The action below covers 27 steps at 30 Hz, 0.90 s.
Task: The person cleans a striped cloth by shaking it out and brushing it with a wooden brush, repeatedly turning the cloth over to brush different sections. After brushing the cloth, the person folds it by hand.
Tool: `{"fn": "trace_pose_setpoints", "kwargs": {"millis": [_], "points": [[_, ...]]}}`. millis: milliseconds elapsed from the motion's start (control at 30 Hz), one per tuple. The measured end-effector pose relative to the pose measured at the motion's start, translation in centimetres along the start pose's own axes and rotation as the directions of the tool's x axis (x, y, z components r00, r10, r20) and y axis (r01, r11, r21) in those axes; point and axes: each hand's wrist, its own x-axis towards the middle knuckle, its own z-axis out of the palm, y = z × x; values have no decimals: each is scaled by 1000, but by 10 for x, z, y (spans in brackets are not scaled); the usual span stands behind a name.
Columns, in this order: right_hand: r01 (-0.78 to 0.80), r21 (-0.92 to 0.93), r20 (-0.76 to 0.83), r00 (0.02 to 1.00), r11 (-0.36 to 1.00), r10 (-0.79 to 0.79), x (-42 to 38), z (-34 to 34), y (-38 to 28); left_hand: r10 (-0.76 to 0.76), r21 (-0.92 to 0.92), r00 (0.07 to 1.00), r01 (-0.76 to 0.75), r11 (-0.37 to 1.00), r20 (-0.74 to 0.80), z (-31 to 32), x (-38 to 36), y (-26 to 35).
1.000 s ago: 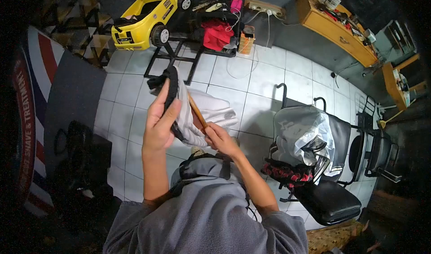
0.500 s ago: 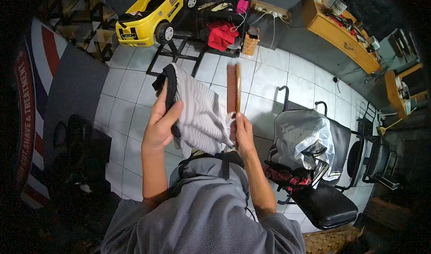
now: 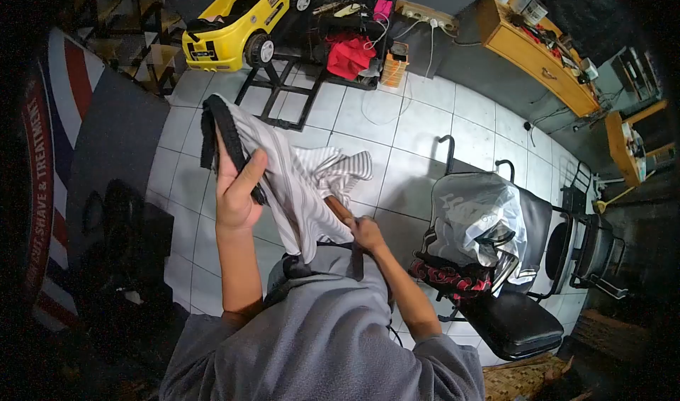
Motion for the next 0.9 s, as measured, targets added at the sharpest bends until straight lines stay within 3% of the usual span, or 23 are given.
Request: {"fn": "trace_pose_setpoints", "kwargs": {"millis": [100,167,233,267,367,433,500,533,567,633,667,700,733,800,900], "points": [[-150,-64,-95,985,987,144,-5,-11,16,-55,-43,998,53,998,-31,-1,-1,-3],[-282,252,-154,933,926,326,3,-23,13,-66,-24,997,65,998,-30,2,0,-11],[-252,655,-80,914,712,397,-3,-64,-59,-64,61,997,67,996,-38,4,1,-18],[-109,799,-86,953,592,291,-10,-81,-97,-75,93,996,79,993,-47,7,1,-21],[73,920,-132,983,386,129,-31,-104,-167,-19,129,999,25,991,-49,23,3,-30],[75,911,-82,997,406,1,-43,-96,-185,-39,216,998,48,975,-45,30,3,-38],[-24,850,59,997,527,-49,-45,-84,-200,6,260,998,10,965,-61,34,6,-42],[23,812,15,998,583,-61,-39,-67,-185,27,350,998,-4,937,-62,30,7,-44],[70,768,-27,997,637,-76,-29,-48,-161,16,230,995,7,973,-96,28,9,-43],[22,382,4,1000,924,-26,-15,-32,-116,25,-45,984,-34,998,-176,26,9,-34],[-9,151,11,1000,989,7,-10,-23,-89,37,-107,974,-62,992,-223,30,10,-26],[-42,-45,80,996,998,46,-5,-11,-51,48,-19,961,-55,998,-272,33,10,-19],[-15,-140,86,996,990,28,-1,6,-1,70,-24,968,-78,997,-241,30,12,-20],[-115,-115,-7,993,987,114,-11,-4,27,114,21,971,-112,993,-210,23,12,-24],[-204,89,-230,948,975,219,-11,-33,-17,165,169,968,-134,976,-189,16,13,-35]]}}
